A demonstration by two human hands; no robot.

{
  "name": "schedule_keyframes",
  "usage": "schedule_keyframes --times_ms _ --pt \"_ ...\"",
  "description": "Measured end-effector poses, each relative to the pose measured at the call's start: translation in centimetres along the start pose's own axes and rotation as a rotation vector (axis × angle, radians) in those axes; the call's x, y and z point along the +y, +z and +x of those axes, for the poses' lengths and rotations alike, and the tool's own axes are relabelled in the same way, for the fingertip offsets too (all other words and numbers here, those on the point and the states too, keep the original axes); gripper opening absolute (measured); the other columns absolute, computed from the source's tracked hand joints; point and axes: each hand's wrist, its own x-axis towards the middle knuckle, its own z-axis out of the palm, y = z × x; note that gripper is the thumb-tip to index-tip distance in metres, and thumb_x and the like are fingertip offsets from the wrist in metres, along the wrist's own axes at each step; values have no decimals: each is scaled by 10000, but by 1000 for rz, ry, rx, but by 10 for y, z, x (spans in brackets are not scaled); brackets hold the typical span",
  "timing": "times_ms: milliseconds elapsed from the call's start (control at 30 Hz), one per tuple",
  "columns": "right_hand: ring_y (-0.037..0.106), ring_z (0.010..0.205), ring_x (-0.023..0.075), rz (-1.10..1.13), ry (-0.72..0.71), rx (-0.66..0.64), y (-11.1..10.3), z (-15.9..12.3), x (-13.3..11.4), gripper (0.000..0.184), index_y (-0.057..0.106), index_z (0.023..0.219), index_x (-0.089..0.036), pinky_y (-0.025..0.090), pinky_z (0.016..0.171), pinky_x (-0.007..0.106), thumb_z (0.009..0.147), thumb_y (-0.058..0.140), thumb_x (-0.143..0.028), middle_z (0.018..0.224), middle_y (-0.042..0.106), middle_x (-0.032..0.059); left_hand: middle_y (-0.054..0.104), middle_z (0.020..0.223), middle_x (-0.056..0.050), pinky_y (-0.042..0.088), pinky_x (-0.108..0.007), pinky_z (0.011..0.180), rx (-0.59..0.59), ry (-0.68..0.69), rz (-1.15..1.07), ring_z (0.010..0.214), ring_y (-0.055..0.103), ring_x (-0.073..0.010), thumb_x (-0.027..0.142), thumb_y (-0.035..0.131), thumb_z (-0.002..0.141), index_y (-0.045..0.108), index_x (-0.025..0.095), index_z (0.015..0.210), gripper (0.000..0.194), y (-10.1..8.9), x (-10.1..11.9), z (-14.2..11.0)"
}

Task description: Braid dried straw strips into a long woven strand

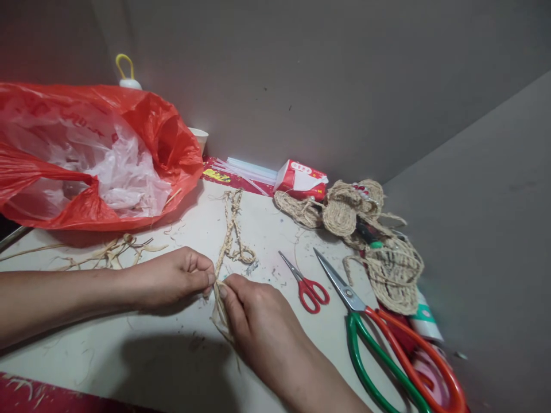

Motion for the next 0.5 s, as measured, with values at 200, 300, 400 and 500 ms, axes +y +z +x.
schedule_keyframes --times_ms 200,300,400,500 --pt "361 517 112 301 59 -45 4 -4 -9 332 419 642 -201 293 483 227 915 350 -377 558 397 -32 429 493 56 228 -211 441 -10 51 -98 445 329 -59 306 483 776 497 153 587 244 4 -5 1" --pt "369 521 116 273 66 -34 21 -7 -12 319 407 637 -204 283 488 235 912 340 -350 562 422 -20 531 540 11 293 -206 481 -77 59 -264 487 442 -75 295 480 782 508 141 583 253 7 -6 0" --pt "430 517 137 30 66 4 32 -9 -11 277 426 651 -205 283 512 265 899 356 -307 568 501 12 455 486 48 232 -196 450 -26 35 -356 435 342 -45 285 536 762 484 142 568 247 9 -4 -3" --pt "498 475 164 -181 7 80 36 -9 -7 177 524 737 -194 265 500 287 865 405 -223 589 595 57 342 420 88 148 -210 415 -10 -3 -429 387 215 -33 309 561 769 490 145 584 257 11 -3 -4"
